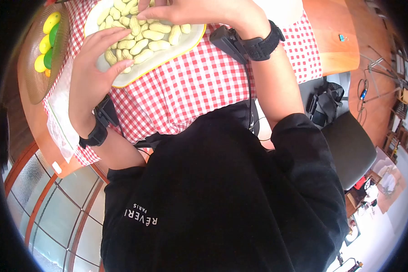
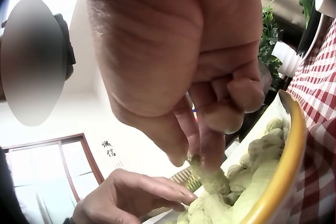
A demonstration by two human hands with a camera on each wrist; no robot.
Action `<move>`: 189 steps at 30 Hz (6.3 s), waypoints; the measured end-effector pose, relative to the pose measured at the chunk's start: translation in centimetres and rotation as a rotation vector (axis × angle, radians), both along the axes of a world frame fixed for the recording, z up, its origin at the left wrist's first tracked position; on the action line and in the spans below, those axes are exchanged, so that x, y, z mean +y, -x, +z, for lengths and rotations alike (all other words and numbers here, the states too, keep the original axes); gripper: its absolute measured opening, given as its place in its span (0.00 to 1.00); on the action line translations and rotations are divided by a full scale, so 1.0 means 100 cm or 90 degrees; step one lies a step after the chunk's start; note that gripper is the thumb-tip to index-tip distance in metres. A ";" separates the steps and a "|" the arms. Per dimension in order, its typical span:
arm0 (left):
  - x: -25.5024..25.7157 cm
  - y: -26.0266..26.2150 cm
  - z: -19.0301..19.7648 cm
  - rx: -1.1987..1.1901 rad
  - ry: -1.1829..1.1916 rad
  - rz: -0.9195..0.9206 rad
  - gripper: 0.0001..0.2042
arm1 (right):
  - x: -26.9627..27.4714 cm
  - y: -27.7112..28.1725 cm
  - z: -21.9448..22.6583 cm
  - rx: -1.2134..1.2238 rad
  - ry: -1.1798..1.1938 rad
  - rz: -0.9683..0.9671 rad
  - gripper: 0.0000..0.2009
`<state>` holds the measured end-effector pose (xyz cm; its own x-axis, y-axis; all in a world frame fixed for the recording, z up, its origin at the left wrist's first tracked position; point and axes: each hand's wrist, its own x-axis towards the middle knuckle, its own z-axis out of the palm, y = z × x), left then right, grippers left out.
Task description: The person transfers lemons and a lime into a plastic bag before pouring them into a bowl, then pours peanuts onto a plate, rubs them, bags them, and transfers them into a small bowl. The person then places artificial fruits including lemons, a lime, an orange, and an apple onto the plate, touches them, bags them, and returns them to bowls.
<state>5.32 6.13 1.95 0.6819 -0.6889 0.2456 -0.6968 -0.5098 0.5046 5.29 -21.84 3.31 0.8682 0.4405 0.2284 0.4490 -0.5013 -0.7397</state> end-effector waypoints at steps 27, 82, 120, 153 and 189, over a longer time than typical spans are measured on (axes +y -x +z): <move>0.004 0.002 -0.012 -0.081 -0.093 0.102 0.29 | 0.000 0.006 0.002 0.001 0.072 0.141 0.23; -0.009 0.015 0.012 0.042 0.009 0.034 0.16 | 0.002 0.016 0.022 -0.028 -0.077 0.062 0.09; 0.002 0.023 0.016 -0.011 -0.114 0.128 0.27 | 0.029 0.021 0.002 -0.075 0.077 0.175 0.10; -0.006 0.011 -0.014 -0.085 -0.093 0.142 0.30 | 0.016 0.012 -0.006 -0.063 0.197 0.108 0.28; -0.010 0.005 -0.007 -0.018 0.025 0.109 0.24 | 0.009 0.014 0.011 -0.011 -0.042 0.218 0.10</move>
